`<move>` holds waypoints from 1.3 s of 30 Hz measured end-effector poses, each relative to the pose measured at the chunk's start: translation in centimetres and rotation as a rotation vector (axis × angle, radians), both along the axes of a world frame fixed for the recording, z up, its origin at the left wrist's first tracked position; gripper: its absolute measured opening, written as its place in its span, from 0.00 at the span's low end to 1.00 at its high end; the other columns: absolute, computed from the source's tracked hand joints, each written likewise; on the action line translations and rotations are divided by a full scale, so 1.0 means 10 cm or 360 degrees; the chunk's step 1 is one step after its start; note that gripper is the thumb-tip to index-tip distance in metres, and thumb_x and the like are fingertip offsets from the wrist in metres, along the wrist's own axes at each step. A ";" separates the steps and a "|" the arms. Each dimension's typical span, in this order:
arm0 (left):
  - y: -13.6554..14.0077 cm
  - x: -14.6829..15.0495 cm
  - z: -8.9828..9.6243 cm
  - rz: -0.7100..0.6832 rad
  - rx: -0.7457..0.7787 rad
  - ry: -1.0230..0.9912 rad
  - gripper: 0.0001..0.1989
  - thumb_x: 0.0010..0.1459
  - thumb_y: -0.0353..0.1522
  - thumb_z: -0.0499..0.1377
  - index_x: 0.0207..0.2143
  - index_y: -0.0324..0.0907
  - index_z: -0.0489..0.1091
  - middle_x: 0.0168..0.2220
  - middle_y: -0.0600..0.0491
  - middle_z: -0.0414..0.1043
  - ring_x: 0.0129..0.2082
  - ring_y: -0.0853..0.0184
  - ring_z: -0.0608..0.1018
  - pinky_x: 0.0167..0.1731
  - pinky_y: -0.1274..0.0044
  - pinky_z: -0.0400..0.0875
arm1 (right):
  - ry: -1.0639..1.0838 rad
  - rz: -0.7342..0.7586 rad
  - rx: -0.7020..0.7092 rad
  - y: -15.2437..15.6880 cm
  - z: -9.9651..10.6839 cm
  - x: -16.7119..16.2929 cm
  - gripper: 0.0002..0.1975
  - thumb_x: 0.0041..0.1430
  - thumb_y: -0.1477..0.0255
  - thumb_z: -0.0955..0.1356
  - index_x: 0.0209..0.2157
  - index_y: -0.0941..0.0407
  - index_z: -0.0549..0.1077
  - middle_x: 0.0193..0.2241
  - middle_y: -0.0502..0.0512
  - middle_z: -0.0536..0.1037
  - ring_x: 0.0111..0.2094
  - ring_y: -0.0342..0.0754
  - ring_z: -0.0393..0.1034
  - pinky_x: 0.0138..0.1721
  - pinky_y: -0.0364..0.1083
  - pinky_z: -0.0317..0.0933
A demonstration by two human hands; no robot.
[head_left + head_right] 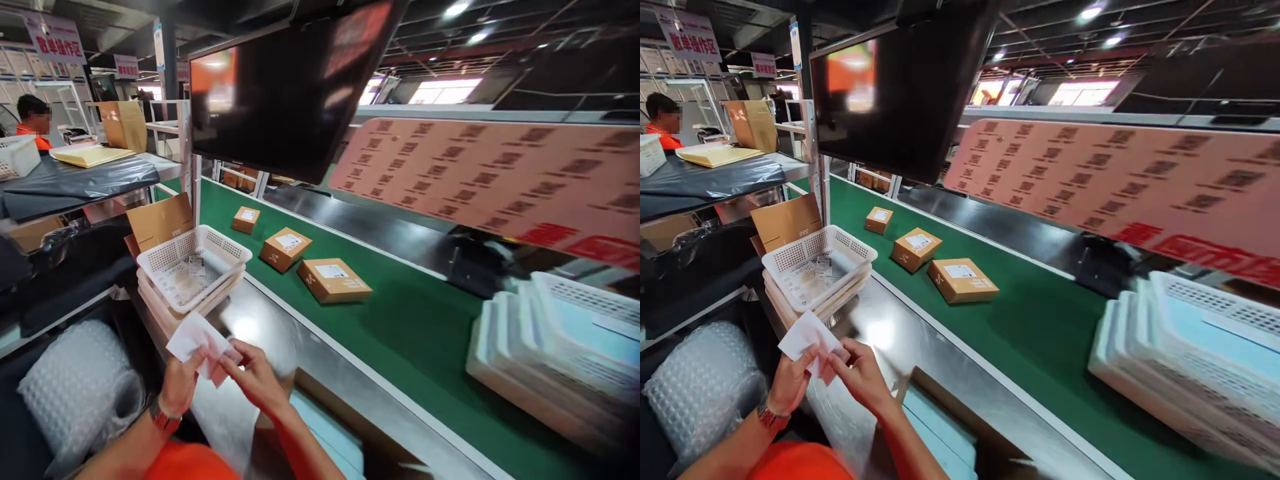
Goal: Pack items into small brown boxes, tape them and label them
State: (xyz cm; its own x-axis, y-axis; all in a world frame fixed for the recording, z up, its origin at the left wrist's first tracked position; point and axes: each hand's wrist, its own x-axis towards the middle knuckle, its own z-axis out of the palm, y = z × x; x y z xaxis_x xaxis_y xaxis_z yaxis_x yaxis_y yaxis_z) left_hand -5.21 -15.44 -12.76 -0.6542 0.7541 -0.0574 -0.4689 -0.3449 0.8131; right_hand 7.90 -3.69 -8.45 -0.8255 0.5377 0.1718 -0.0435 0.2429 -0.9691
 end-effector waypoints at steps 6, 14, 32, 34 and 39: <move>-0.24 -0.89 0.10 0.0309 0.0027 -0.0455 0.50 0.47 0.35 0.81 0.69 0.43 0.63 0.66 0.43 0.69 0.64 0.55 0.75 0.65 0.68 0.72 | -0.0157 0.0199 0.0440 0.69 0.56 -0.93 0.21 0.69 0.57 0.70 0.49 0.61 0.81 0.37 0.57 0.80 0.32 0.45 0.67 0.34 0.44 0.59; -0.42 -1.76 -0.06 0.0602 -0.0182 -0.0594 0.52 0.42 0.38 0.82 0.69 0.46 0.68 0.67 0.46 0.69 0.64 0.54 0.75 0.55 0.72 0.81 | -0.1022 0.0486 0.1197 1.47 0.33 -2.96 0.19 0.63 0.79 0.74 0.56 0.62 0.82 0.44 0.60 0.82 0.40 0.49 0.73 0.42 0.44 0.58; -0.25 -2.25 -0.04 0.0642 -0.0472 -0.0582 0.37 0.36 0.40 0.83 0.49 0.41 0.77 0.61 0.46 0.74 0.68 0.50 0.70 0.74 0.60 0.60 | -0.1016 0.1269 0.1143 1.69 0.14 -2.68 0.15 0.55 0.83 0.78 0.46 0.64 0.85 0.61 0.72 0.71 0.62 0.67 0.64 0.66 0.61 0.58; -0.22 -2.26 -0.02 0.0640 -0.0467 -0.0534 0.39 0.35 0.36 0.83 0.52 0.42 0.77 0.62 0.46 0.73 0.68 0.51 0.71 0.72 0.62 0.63 | -0.1014 0.1124 0.1038 1.75 0.12 -2.62 0.18 0.57 0.86 0.73 0.48 0.62 0.84 0.54 0.64 0.76 0.51 0.55 0.69 0.60 0.55 0.62; -0.18 -2.28 0.06 0.0656 -0.0476 -0.0439 0.45 0.39 0.37 0.82 0.61 0.46 0.74 0.64 0.48 0.72 0.67 0.53 0.72 0.60 0.74 0.76 | -0.0964 0.1132 0.1102 1.70 0.00 -2.71 0.30 0.56 0.83 0.76 0.61 0.57 0.80 0.51 0.60 0.72 0.39 0.46 0.59 0.48 0.47 0.60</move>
State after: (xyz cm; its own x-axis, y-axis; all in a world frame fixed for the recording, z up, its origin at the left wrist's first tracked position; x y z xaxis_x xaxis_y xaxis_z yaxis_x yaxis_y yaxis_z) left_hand -28.05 -17.25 -12.20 -0.8210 0.3648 -0.4391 -0.5531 -0.3177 0.7702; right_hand -19.19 13.36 -8.47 -0.9509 -0.1347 -0.2786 0.0421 0.8358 -0.5475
